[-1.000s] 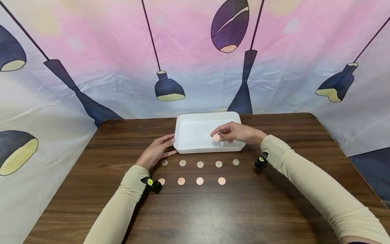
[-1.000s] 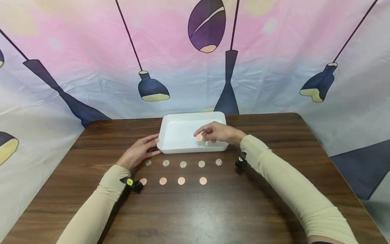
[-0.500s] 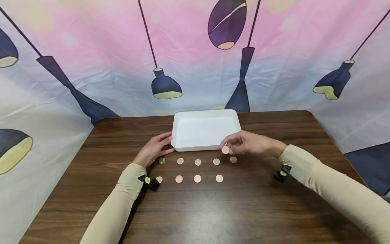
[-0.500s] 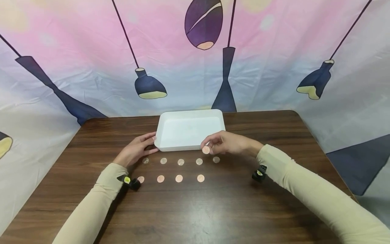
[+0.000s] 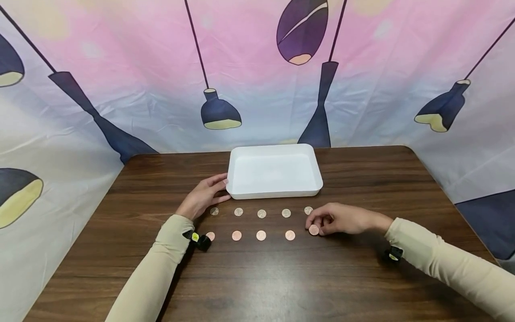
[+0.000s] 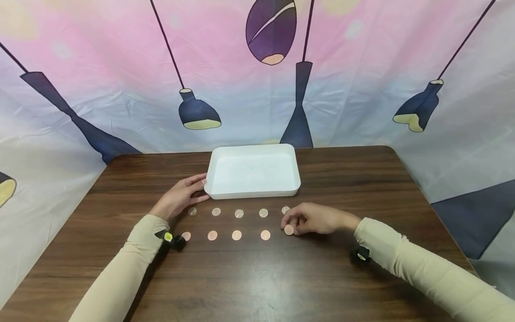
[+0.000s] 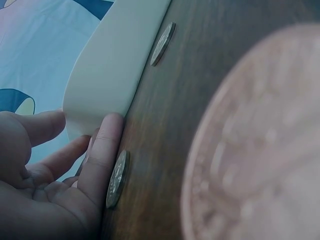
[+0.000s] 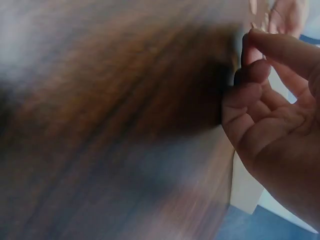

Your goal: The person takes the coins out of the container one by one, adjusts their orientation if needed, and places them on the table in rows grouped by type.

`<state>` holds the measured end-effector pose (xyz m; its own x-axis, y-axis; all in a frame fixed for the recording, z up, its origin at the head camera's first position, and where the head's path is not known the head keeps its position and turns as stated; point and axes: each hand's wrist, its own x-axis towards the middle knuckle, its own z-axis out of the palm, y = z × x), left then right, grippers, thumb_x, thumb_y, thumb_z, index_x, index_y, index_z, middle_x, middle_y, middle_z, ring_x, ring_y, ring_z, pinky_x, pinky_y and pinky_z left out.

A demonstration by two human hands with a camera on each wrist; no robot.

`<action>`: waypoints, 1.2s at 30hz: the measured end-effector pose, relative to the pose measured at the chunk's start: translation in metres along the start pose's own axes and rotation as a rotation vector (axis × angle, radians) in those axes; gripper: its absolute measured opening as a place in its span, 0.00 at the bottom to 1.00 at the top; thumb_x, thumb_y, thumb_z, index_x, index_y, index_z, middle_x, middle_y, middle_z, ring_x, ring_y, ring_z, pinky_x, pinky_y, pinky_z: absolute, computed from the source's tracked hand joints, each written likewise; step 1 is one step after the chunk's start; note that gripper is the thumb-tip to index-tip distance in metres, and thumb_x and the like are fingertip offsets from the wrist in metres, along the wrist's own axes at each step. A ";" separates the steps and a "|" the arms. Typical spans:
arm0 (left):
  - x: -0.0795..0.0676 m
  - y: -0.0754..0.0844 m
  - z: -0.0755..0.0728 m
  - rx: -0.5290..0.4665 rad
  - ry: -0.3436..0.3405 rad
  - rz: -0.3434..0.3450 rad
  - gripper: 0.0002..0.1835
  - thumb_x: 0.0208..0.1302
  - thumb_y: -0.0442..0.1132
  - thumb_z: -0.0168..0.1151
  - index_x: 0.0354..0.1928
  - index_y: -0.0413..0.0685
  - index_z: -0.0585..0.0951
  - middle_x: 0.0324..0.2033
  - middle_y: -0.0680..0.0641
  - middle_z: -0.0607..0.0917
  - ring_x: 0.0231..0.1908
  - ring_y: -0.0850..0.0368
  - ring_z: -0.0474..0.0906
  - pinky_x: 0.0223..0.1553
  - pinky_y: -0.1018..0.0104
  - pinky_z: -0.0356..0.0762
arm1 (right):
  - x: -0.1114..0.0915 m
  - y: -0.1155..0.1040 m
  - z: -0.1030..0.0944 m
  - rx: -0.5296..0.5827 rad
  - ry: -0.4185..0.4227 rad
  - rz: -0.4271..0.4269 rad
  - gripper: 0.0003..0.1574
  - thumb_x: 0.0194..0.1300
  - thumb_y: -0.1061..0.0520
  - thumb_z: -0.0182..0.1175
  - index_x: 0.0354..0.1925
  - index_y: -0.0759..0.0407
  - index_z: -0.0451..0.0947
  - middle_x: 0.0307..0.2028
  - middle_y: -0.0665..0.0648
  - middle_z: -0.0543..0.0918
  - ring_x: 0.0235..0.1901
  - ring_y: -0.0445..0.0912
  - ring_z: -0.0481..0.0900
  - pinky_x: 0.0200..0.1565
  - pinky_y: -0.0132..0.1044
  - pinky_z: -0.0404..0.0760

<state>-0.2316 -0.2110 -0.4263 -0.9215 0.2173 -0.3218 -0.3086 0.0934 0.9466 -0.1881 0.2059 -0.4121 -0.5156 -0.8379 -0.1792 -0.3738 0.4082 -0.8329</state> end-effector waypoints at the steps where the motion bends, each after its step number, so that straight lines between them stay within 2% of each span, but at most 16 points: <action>1: 0.000 0.000 0.000 0.001 -0.002 0.000 0.30 0.86 0.40 0.47 0.84 0.43 0.57 0.77 0.35 0.65 0.74 0.42 0.66 0.61 0.64 0.84 | -0.001 0.000 0.002 -0.025 0.012 0.004 0.19 0.69 0.72 0.61 0.52 0.56 0.85 0.34 0.48 0.82 0.33 0.37 0.76 0.35 0.25 0.76; 8: 0.000 -0.003 0.000 0.001 0.000 -0.012 0.31 0.86 0.40 0.48 0.84 0.44 0.57 0.77 0.36 0.64 0.74 0.42 0.66 0.62 0.64 0.84 | -0.004 0.002 0.010 -0.114 0.077 0.004 0.19 0.68 0.70 0.64 0.51 0.52 0.86 0.30 0.42 0.79 0.30 0.34 0.73 0.33 0.26 0.74; 14: 0.002 -0.005 0.000 -0.002 0.008 -0.007 0.30 0.86 0.41 0.48 0.84 0.45 0.57 0.77 0.36 0.64 0.73 0.42 0.67 0.62 0.64 0.84 | -0.004 0.002 0.013 -0.154 0.122 -0.036 0.19 0.67 0.71 0.65 0.51 0.53 0.86 0.29 0.42 0.77 0.27 0.34 0.70 0.31 0.27 0.73; 20: 0.002 -0.006 -0.001 0.003 0.013 -0.003 0.31 0.86 0.41 0.48 0.84 0.44 0.57 0.78 0.36 0.64 0.74 0.42 0.66 0.61 0.64 0.84 | -0.005 0.005 0.016 -0.140 0.141 -0.001 0.19 0.69 0.69 0.67 0.53 0.51 0.86 0.32 0.43 0.77 0.28 0.35 0.70 0.32 0.27 0.74; 29: 0.004 -0.005 0.003 -0.005 0.013 0.000 0.30 0.86 0.40 0.49 0.83 0.43 0.58 0.77 0.36 0.65 0.73 0.41 0.66 0.61 0.64 0.84 | -0.008 0.011 0.015 -0.134 0.167 -0.002 0.17 0.67 0.68 0.68 0.50 0.50 0.86 0.31 0.43 0.77 0.27 0.34 0.70 0.31 0.27 0.74; 33: 0.005 -0.004 0.008 -0.006 0.025 0.000 0.30 0.85 0.39 0.50 0.82 0.43 0.60 0.76 0.36 0.66 0.72 0.41 0.68 0.59 0.63 0.86 | -0.013 0.011 0.015 -0.118 0.184 -0.009 0.13 0.71 0.64 0.67 0.52 0.51 0.85 0.32 0.43 0.78 0.28 0.34 0.71 0.31 0.27 0.74; 36: 0.004 -0.003 0.011 0.008 0.035 0.016 0.29 0.85 0.39 0.51 0.82 0.41 0.61 0.74 0.35 0.67 0.70 0.41 0.70 0.58 0.62 0.87 | -0.016 0.009 0.013 -0.106 0.228 -0.023 0.11 0.74 0.62 0.66 0.53 0.54 0.85 0.34 0.43 0.79 0.31 0.35 0.74 0.34 0.28 0.77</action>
<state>-0.2320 -0.1996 -0.4312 -0.9341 0.1843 -0.3059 -0.2922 0.0979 0.9513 -0.1733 0.2179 -0.4232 -0.6623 -0.7487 -0.0278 -0.4603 0.4359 -0.7734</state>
